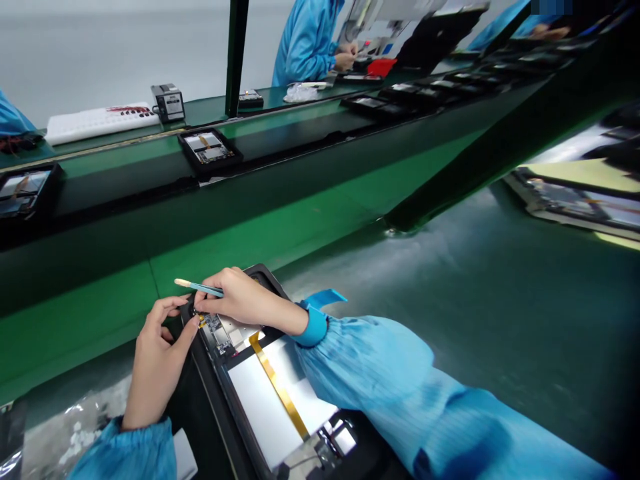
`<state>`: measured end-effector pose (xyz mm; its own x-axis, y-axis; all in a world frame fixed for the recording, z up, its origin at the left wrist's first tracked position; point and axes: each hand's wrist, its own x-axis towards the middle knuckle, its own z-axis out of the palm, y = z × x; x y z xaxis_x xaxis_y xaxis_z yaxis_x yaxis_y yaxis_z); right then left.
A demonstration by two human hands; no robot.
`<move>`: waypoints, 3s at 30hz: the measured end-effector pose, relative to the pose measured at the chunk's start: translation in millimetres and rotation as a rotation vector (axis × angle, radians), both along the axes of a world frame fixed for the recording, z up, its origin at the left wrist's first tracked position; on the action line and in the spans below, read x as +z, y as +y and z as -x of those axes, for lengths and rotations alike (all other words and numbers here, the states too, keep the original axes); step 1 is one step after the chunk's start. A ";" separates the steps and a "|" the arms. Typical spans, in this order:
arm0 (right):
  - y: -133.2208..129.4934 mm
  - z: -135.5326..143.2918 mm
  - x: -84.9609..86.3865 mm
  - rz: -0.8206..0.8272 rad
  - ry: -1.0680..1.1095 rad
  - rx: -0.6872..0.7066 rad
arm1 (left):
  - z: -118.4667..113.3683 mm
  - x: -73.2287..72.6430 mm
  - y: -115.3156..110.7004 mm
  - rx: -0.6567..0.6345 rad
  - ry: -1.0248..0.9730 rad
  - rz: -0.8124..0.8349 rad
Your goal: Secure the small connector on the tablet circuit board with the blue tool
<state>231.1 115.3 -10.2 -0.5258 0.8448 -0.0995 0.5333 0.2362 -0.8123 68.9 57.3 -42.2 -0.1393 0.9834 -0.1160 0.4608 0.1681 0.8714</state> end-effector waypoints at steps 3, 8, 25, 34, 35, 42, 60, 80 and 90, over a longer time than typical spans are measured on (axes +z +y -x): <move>-0.8 1.2 1.1 -0.005 -0.042 -0.010 | 1.8 -1.9 -1.6 -0.017 0.028 0.020; -3.4 4.9 1.3 -0.003 -0.078 -0.074 | 6.5 -5.6 -2.2 -0.085 0.064 0.014; -2.0 1.2 0.2 -0.083 -0.125 0.039 | 9.0 -5.4 -2.9 -0.106 0.070 -0.025; 4.0 -8.4 -8.3 -0.446 -0.152 0.329 | 8.1 -7.0 -3.0 -0.085 0.087 -0.021; 3.6 -8.8 -8.2 -0.465 -0.175 0.332 | 8.4 -7.6 -3.0 -0.090 0.083 -0.020; -3.2 -6.7 -1.0 -0.589 -0.444 0.389 | 8.5 -7.6 -2.8 -0.091 0.078 -0.004; -7.2 -5.5 -7.9 -0.713 -0.600 0.426 | 7.4 -3.7 -2.8 -0.112 0.068 -0.019; -14.4 -7.1 -18.7 -0.905 -0.635 0.414 | 5.5 -1.1 -1.8 -0.146 0.045 -0.019; -14.2 -9.2 -25.1 -0.903 -0.565 0.379 | 4.6 -0.3 -2.5 -0.130 0.031 -0.034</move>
<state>240.2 101.1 -35.3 -0.8366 0.5234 0.1617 0.5391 0.8391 0.0727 64.3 54.8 -42.5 -0.0136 0.9967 -0.0795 0.5032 0.0755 0.8609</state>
